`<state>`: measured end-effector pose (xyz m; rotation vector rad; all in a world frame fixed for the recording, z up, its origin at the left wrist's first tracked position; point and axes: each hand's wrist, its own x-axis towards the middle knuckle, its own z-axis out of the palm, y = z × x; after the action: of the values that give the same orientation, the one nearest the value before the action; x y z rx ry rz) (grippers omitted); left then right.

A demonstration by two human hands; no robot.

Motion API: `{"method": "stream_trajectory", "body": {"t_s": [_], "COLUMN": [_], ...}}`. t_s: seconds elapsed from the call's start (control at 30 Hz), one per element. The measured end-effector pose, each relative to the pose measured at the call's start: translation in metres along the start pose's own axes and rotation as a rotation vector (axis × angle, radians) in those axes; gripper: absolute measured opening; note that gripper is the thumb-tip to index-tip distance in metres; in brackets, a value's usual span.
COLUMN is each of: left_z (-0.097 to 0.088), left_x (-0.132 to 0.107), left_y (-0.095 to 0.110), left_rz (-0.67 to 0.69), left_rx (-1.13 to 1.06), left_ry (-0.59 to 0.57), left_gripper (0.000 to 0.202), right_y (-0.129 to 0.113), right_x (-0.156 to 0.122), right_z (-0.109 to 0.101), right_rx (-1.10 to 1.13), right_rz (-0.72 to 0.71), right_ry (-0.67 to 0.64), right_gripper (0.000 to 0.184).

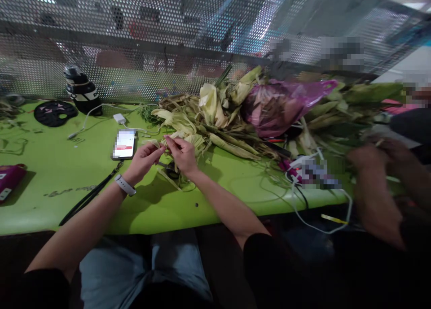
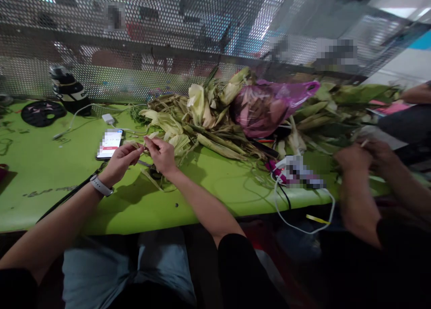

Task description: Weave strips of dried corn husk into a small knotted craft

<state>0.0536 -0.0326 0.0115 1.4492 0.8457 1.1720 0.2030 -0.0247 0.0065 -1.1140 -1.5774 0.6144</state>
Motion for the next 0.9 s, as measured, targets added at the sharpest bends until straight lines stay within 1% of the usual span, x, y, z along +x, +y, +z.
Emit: {"method": "stream_trajectory", "body": {"t_s": [0.1,0.17,0.23,0.33,0.43,0.5,0.6,0.73,0.8,0.9], "left_z": [-0.002,-0.003,-0.003,-0.003,-0.001,0.000,0.000,-0.006,-0.008,-0.010], "left_x": [0.003,0.005,0.005,0.005,0.003,0.002,0.002,0.004,0.005,0.008], "left_y": [-0.002,-0.004,-0.005,-0.004,-0.005,-0.007,-0.009,-0.009,-0.009,-0.009], "left_rz": [0.043,0.084,0.096,0.063,0.050,0.044,0.003,-0.078,-0.093,-0.092], "left_rx": [0.144,0.255,0.332,0.366,0.372,0.341,0.221,-0.003,-0.072,-0.089], "left_ry": [-0.055,-0.079,-0.114,-0.168,-0.207,-0.213,-0.163,-0.032,0.007,0.048], "left_gripper": [0.022,0.025,0.025,0.020,0.020,0.022,0.022,0.025,0.027,0.028], "right_y": [0.002,0.003,0.003,0.002,0.002,0.003,0.008,0.010,0.008,0.004], "right_x": [0.005,0.008,0.009,0.009,0.009,0.012,0.017,0.021,0.020,0.018], "right_z": [-0.003,-0.005,-0.005,-0.005,-0.005,-0.006,-0.012,-0.020,-0.021,-0.021], "right_rx": [-0.040,-0.032,-0.020,0.011,0.020,0.026,0.058,0.093,0.128,0.180], "right_rz": [-0.063,-0.075,-0.066,-0.054,-0.046,-0.003,0.111,0.223,0.245,0.240], "right_ry": [0.045,0.029,0.002,-0.004,0.010,-0.033,-0.150,-0.264,-0.365,-0.498], "right_gripper": [0.037,0.034,0.033,0.033,0.034,0.036,0.042,0.047,0.043,0.029]}}
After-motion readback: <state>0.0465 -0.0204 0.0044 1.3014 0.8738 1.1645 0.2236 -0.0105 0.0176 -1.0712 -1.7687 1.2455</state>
